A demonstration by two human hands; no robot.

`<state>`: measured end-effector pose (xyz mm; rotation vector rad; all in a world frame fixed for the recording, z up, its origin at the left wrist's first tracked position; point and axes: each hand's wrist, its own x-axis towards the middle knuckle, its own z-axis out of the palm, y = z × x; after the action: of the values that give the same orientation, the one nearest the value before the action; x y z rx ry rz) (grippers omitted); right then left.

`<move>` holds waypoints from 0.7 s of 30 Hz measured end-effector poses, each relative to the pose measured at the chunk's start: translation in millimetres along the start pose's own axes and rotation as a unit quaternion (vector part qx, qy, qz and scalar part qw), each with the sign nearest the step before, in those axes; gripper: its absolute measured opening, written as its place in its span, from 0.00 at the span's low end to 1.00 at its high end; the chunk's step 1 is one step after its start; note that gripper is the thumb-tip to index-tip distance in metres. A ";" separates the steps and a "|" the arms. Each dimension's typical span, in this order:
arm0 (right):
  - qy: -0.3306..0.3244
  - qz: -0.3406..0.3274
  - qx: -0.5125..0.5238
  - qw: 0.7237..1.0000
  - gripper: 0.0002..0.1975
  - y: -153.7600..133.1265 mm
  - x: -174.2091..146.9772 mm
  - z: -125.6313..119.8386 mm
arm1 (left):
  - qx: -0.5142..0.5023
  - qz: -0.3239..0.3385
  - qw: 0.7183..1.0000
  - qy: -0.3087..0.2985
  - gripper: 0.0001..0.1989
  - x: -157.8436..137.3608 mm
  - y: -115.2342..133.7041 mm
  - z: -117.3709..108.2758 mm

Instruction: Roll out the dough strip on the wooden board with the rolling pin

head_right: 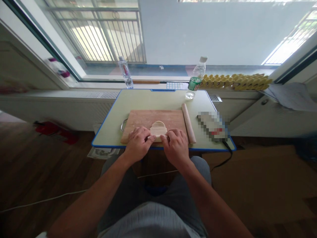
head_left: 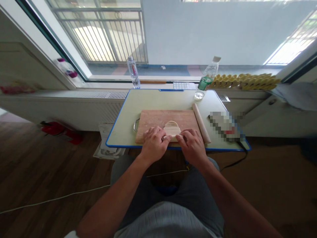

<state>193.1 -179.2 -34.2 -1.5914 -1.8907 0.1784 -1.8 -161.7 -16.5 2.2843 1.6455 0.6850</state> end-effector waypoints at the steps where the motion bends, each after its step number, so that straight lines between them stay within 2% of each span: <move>1: 0.008 0.005 0.005 1.000 0.14 -0.4 -0.6 0.9 | 0.000 -0.004 1.000 0.001 0.11 0.3 1.0 -0.3; 8: 0.046 0.033 0.004 0.998 0.11 3.6 1.0 3.2 | 0.008 -0.024 0.999 0.037 0.13 0.2 1.4 1.5; 12: 0.080 0.038 -0.011 0.996 0.08 2.9 2.5 3.5 | -0.002 -0.023 0.997 0.069 0.05 -1.2 -1.6 3.0; 14: 0.091 0.021 -0.020 0.995 0.07 -2.5 -0.9 2.9 | -0.020 0.003 0.997 0.078 0.06 -2.6 -2.2 2.6; 16: 0.097 -0.013 -0.031 0.995 0.11 -10.9 -8.8 3.1 | -0.031 0.049 0.996 0.072 0.08 -5.1 -1.9 2.0; 18: 0.074 -0.059 -0.040 0.995 0.18 -19.5 -19.9 5.6 | -0.026 0.088 0.994 0.065 0.10 -9.1 -1.7 2.4; 21: 0.029 -0.101 -0.051 0.993 0.25 -25.5 -35.9 12.5 | -0.001 0.107 0.992 0.065 0.13 -17.4 -3.8 6.5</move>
<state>166.8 -215.0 -45.2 -1.4416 -2.0277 -0.0525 -6.1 -176.3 -27.8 2.4851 1.4637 0.9009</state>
